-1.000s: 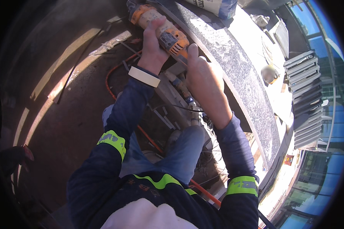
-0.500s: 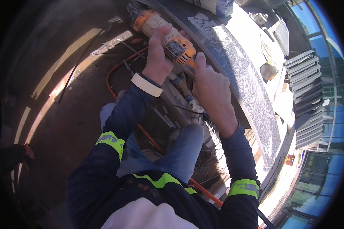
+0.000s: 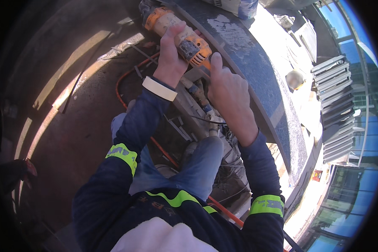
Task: The person uses an angle grinder to grind the surface of a large stone slab. The person holds the tool with both hands and moves it along the slab, generating dust. The work takes place on a construction site with other materials and a coworker visible in the background.
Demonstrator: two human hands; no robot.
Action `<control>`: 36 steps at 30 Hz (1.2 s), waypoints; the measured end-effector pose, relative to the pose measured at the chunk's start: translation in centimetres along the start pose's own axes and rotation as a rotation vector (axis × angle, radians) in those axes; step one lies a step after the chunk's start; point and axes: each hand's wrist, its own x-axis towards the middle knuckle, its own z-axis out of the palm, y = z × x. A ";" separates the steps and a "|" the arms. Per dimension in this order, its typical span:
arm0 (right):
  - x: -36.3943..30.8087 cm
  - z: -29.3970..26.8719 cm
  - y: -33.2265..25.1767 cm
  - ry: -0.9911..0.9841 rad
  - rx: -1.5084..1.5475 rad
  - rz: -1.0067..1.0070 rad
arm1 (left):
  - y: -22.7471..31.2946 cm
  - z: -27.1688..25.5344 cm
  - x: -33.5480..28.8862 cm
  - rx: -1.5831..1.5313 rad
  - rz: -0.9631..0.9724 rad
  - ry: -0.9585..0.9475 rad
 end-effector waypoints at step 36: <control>-0.3 0.3 0.4 0.042 -0.025 -0.045 | 0.1 0.6 -0.6 -0.009 -0.023 0.033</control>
